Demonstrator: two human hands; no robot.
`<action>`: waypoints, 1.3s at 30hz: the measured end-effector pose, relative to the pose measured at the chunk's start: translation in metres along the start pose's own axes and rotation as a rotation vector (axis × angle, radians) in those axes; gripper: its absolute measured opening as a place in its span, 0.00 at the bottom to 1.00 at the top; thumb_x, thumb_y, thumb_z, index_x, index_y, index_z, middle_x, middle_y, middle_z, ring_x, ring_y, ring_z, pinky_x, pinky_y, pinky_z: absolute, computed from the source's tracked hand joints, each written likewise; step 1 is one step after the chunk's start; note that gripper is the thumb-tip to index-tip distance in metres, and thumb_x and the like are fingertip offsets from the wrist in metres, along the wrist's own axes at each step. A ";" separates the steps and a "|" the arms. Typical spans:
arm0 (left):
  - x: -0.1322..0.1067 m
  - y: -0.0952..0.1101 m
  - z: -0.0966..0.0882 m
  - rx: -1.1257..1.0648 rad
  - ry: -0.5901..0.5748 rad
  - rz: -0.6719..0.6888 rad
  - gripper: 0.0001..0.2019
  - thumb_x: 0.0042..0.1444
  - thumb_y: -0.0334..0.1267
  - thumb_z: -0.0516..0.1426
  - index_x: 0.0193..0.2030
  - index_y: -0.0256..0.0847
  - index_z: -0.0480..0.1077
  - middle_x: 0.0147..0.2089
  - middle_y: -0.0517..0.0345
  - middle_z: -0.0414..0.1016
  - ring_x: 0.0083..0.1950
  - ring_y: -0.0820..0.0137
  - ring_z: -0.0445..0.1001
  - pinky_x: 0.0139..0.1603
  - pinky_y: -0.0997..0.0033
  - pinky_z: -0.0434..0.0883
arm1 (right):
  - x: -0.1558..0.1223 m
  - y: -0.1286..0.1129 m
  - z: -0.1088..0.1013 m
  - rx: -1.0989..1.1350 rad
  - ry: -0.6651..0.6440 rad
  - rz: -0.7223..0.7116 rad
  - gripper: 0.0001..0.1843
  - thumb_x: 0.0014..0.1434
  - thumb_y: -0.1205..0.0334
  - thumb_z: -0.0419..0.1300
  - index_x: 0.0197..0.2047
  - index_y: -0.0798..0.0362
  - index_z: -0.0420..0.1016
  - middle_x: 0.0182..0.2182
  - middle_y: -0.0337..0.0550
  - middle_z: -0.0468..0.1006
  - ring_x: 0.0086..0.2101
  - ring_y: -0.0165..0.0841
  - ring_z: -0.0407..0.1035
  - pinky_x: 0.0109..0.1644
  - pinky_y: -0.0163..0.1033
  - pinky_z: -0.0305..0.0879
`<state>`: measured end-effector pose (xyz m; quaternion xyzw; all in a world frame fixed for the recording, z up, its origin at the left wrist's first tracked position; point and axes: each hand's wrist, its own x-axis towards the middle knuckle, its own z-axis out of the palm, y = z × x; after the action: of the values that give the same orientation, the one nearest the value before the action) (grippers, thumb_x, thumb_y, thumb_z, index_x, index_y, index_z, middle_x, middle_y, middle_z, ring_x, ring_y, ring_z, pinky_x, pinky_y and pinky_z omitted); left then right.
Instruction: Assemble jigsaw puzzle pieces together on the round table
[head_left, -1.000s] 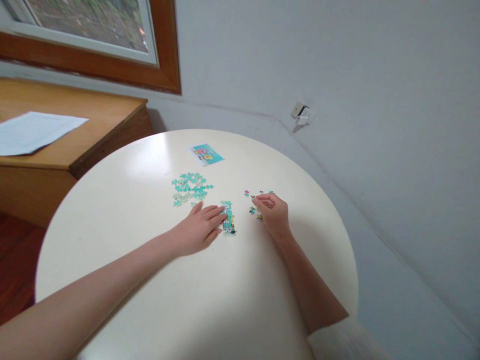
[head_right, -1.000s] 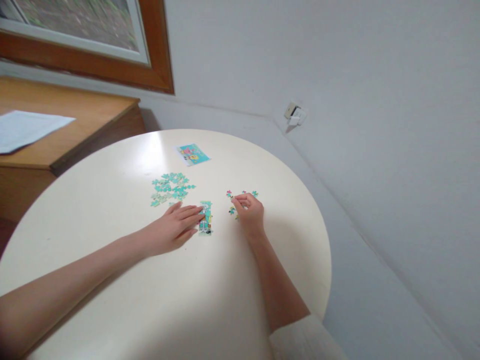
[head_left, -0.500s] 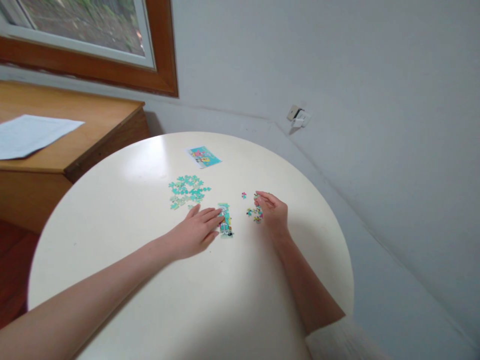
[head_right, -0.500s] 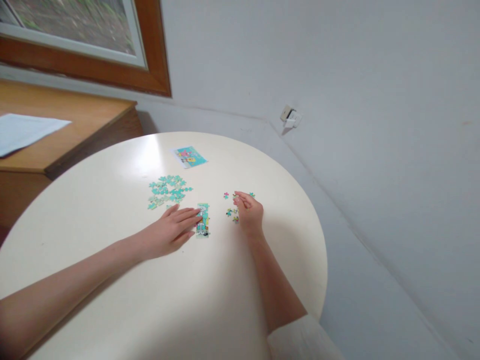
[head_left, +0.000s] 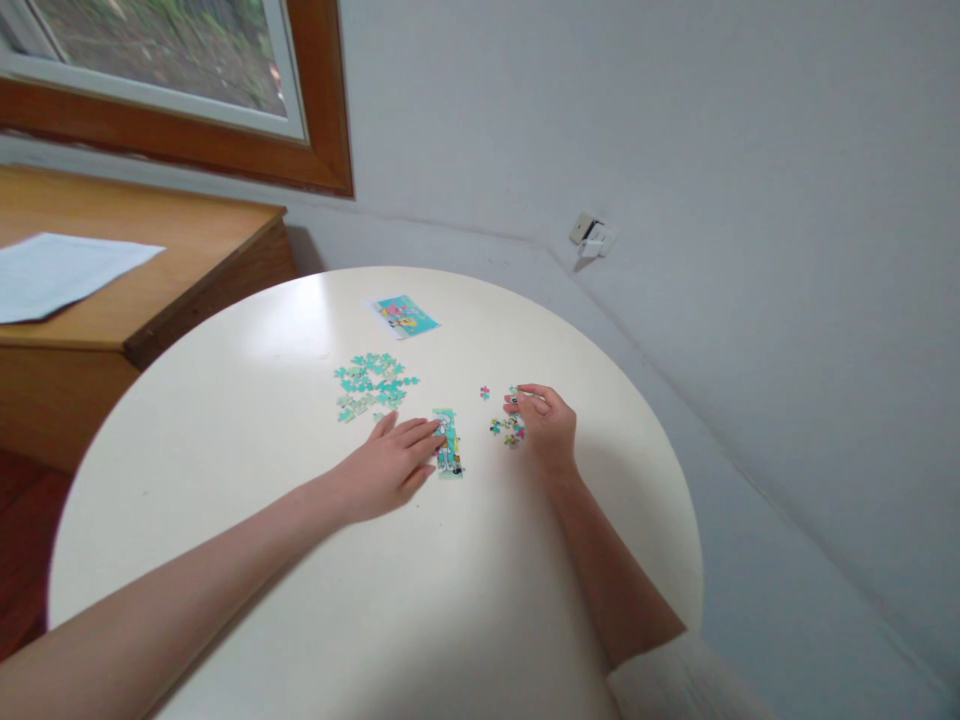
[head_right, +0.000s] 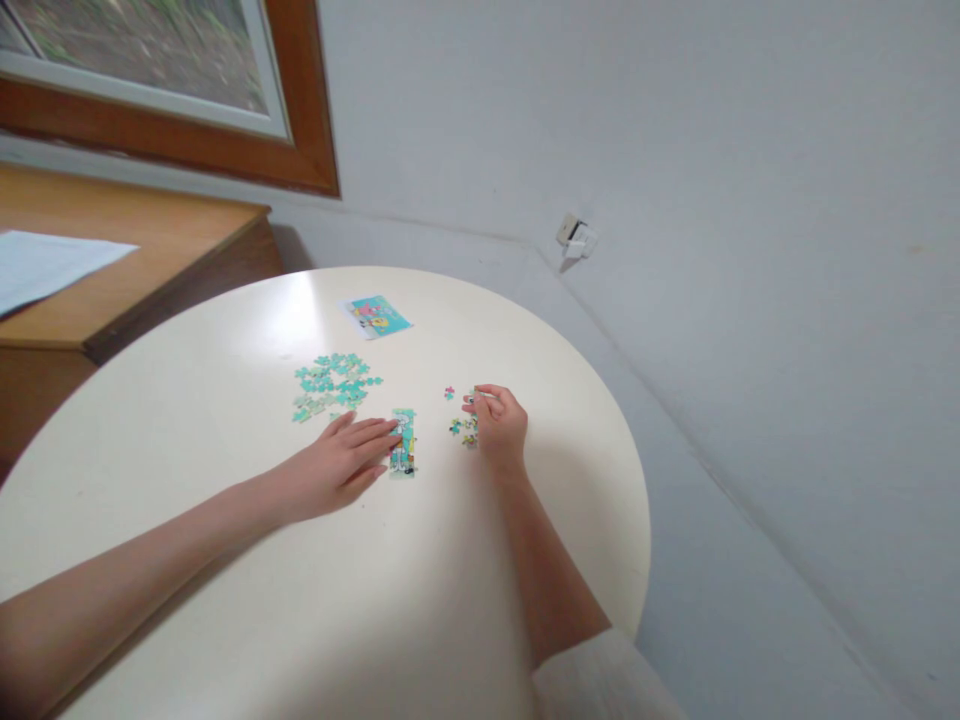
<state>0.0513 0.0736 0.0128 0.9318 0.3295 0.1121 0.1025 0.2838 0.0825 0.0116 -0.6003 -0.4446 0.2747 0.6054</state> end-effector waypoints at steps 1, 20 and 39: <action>0.000 0.000 0.000 -0.001 -0.004 0.002 0.20 0.61 0.37 0.44 0.59 0.39 0.62 0.63 0.45 0.61 0.63 0.58 0.59 0.63 0.42 0.50 | 0.000 0.000 0.000 0.000 0.001 0.002 0.18 0.45 0.48 0.60 0.33 0.53 0.68 0.25 0.46 0.80 0.27 0.36 0.76 0.33 0.40 0.70; 0.000 -0.001 0.000 0.004 -0.007 0.004 0.20 0.61 0.37 0.44 0.59 0.39 0.62 0.63 0.45 0.61 0.63 0.58 0.59 0.63 0.42 0.51 | 0.004 0.007 0.001 0.065 0.038 0.012 0.16 0.45 0.49 0.60 0.31 0.53 0.66 0.24 0.44 0.80 0.28 0.38 0.77 0.31 0.38 0.70; -0.001 0.000 0.000 0.012 0.011 0.010 0.20 0.61 0.36 0.44 0.59 0.41 0.62 0.63 0.45 0.62 0.63 0.59 0.59 0.63 0.43 0.51 | 0.005 0.009 0.001 0.029 0.004 -0.045 0.17 0.46 0.50 0.59 0.34 0.52 0.65 0.26 0.43 0.79 0.30 0.37 0.76 0.35 0.40 0.70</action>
<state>0.0508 0.0734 0.0126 0.9335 0.3260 0.1157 0.0943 0.2874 0.0888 0.0034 -0.5818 -0.4530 0.2662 0.6208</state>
